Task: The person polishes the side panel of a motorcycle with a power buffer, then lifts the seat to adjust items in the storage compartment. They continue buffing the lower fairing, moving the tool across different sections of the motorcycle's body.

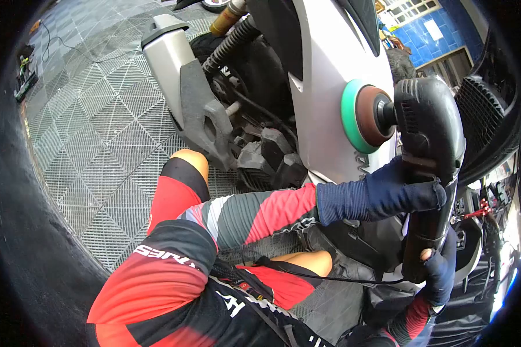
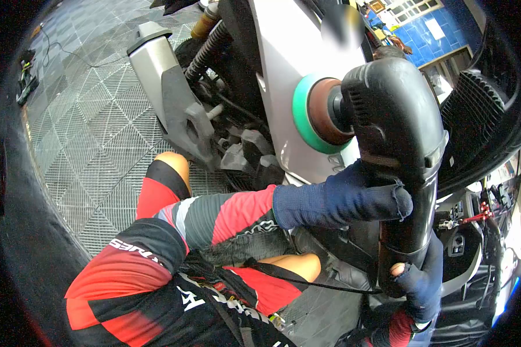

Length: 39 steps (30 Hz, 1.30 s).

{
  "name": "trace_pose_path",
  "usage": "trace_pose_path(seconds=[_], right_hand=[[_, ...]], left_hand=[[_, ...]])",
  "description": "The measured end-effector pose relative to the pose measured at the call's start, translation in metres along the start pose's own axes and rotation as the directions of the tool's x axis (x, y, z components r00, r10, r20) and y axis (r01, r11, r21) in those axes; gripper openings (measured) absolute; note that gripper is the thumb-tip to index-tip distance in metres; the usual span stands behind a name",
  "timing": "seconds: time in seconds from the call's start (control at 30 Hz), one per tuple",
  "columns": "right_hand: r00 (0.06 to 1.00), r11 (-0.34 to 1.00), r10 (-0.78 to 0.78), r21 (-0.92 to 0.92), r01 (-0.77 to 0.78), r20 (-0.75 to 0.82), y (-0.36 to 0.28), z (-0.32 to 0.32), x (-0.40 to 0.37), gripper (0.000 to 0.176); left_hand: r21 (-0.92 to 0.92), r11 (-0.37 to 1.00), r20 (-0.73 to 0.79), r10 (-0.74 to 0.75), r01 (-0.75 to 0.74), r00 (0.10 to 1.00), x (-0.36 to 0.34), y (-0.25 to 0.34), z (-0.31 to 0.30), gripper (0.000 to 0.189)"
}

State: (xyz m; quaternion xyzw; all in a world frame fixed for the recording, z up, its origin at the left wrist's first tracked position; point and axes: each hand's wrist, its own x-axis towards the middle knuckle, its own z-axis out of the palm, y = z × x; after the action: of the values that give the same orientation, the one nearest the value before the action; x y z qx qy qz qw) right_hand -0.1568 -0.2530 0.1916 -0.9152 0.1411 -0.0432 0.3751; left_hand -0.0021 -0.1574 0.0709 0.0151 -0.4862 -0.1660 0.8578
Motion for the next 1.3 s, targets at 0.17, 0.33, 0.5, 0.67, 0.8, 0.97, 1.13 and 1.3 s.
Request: trace_pose_path(seconds=[0.17, 0.33, 0.5, 0.67, 0.8, 0.97, 1.13, 1.3], right_hand=[[1.000, 0.999, -0.017, -0.038, 0.017, -0.009, -0.028, 0.014, 0.006, 0.097], [0.999, 0.997, -0.033, -0.072, 0.031, -0.021, -0.044, 0.018, 0.014, 0.103], [1.000, 0.999, -0.007, -0.047, 0.007, -0.014, -0.032, 0.013, 0.010, 0.098], [1.000, 1.000, 0.004, -0.005, -0.004, 0.005, 0.001, -0.004, -0.001, 0.089], [1.000, 1.000, 0.016, 0.012, -0.015, -0.005, 0.025, -0.017, -0.008, 0.088], [0.996, 0.994, 0.014, 0.107, -0.005, -0.089, 0.045, -0.023, -0.017, 0.089], [0.993, 0.981, 0.114, 0.163, -0.107, -0.037, 0.055, -0.023, -0.034, 0.089], [0.957, 0.984, -0.169, 0.019, 0.179, -0.237, 0.095, -0.009, -0.039, 0.079]], left_hand=[[-0.094, 0.978, 0.012, 0.186, -0.184, 0.983, 0.003, 0.021, -0.003, 0.047], [0.112, 0.994, -0.100, 0.024, -0.013, 0.995, -0.003, 0.041, -0.012, 0.048], [0.107, 0.993, -0.105, -0.035, 0.046, 0.994, -0.004, 0.028, -0.006, 0.045], [0.022, 1.000, -0.035, -0.019, 0.020, 0.999, -0.001, -0.009, 0.002, 0.052], [0.007, 0.999, -0.010, -0.034, 0.034, 0.999, 0.001, -0.035, 0.006, 0.052], [0.006, 0.998, -0.111, -0.065, 0.066, 0.992, -0.001, -0.061, 0.012, 0.051], [0.017, 0.971, -0.085, -0.235, 0.237, 0.968, -0.007, -0.070, 0.017, 0.047], [0.258, 0.937, 0.004, -0.246, 0.237, 0.969, -0.014, -0.054, 0.031, 0.040]])
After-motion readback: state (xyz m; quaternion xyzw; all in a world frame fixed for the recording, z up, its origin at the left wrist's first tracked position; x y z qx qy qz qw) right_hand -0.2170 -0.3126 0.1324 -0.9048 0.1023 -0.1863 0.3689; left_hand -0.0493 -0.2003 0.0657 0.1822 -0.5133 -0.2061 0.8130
